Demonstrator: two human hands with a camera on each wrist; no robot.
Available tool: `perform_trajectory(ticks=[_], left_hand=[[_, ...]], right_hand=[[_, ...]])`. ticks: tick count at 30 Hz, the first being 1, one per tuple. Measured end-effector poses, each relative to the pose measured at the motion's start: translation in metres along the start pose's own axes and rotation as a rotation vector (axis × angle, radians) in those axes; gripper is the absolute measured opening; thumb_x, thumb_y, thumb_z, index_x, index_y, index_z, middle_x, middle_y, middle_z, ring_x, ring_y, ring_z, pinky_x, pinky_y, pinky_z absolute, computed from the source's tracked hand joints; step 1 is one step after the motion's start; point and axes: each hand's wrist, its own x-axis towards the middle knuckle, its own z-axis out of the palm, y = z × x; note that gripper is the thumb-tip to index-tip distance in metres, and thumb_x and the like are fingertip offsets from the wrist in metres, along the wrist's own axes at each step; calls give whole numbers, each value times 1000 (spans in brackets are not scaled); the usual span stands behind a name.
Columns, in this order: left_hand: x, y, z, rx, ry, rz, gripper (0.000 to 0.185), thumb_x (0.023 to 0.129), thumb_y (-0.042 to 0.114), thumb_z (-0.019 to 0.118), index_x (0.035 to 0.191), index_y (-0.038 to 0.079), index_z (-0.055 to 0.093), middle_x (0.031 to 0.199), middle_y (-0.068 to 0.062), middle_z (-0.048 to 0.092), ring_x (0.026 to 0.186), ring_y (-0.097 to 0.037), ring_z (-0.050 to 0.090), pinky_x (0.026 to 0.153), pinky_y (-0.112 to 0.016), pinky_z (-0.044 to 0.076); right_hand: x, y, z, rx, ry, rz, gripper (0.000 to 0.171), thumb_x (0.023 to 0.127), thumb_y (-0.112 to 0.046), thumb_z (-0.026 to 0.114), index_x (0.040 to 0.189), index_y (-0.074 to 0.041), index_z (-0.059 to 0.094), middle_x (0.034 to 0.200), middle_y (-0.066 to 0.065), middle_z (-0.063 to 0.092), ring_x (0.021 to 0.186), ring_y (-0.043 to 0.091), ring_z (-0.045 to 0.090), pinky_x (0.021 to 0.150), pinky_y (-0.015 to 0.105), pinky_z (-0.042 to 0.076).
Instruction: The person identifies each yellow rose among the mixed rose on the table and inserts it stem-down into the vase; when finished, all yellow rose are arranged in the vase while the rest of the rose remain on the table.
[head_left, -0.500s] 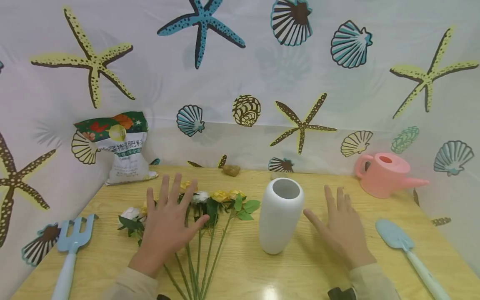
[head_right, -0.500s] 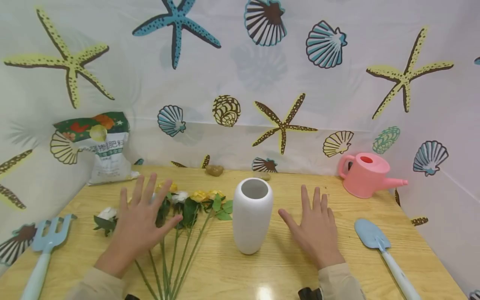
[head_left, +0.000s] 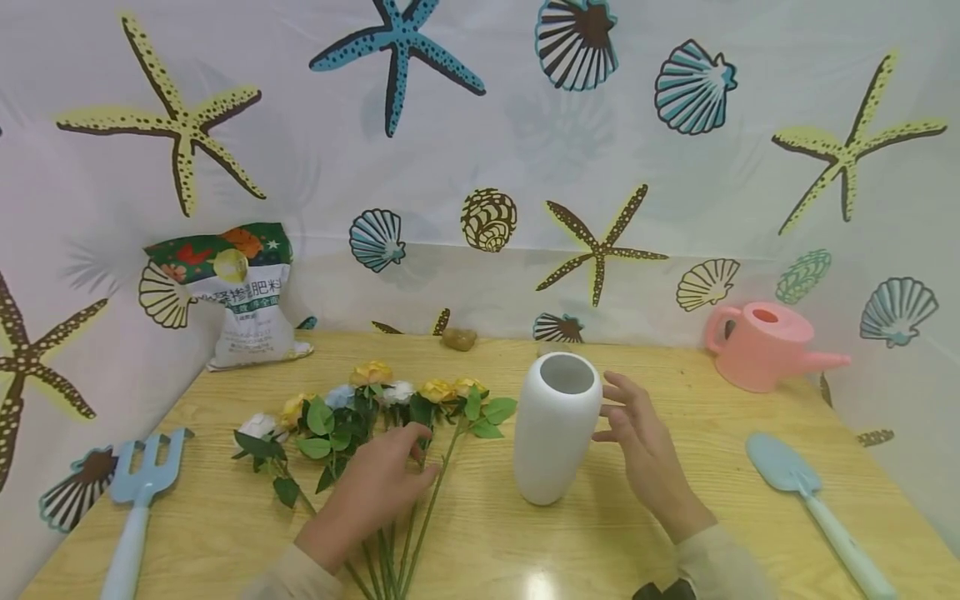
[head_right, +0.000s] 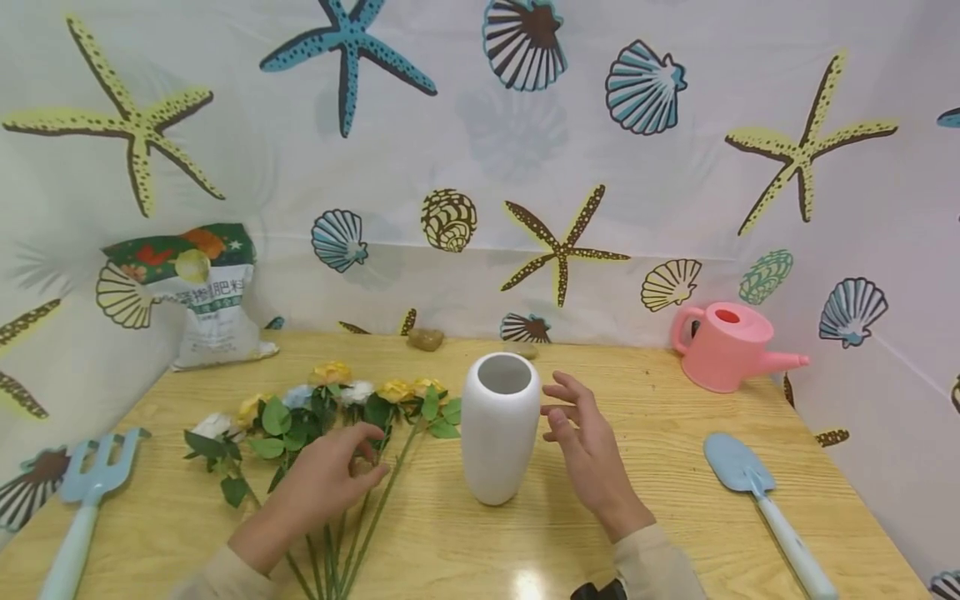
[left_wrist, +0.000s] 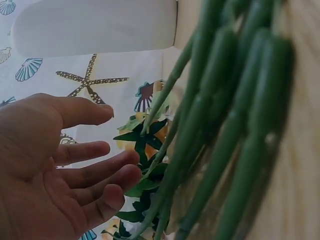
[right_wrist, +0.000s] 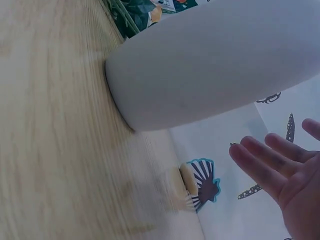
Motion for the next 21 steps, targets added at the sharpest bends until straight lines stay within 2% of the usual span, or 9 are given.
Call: perform_trajectory(ticks=[3,7,12,17,21], left_hand=[[0,-1,5,-36,-52,-15,41,90,22,77,127,7,64,88,0,69,58,-8,55,52,-28,44],[0,-3,9,-53,-100,13,40,89,19,77,125,5,64,79,4,66,54,-9,54,50,-27,43],[-2,-4,11,-62,-146,62,41,88,16,78,123,4,63,76,6,67,59,-7,57,55,-26,47],[-4,-4,13,-83,-170,93,41,86,8,78,124,2,62,75,5,66,62,-9,58,57,-28,48],[-5,-2,15,-101,-159,98,39,86,2,75,123,1,63,75,4,65,62,-10,57,56,-28,47]], right_hand=[[-1,-3,4,104,-42,-13,42,110,-16,31,150,-4,37,135,21,53,112,-1,62,80,37,61],[-1,-5,7,156,-82,-4,44,111,-21,28,153,-8,35,138,5,51,116,2,61,83,35,59],[-1,-5,7,156,-112,-5,44,110,-14,31,154,-10,35,141,-15,50,116,3,59,85,34,57],[-2,-4,7,154,-133,-13,45,108,-9,37,154,-9,36,140,-22,53,116,3,59,87,30,56],[-3,-4,7,126,-134,-10,44,108,-8,40,152,-9,38,138,-25,53,117,0,57,88,28,55]])
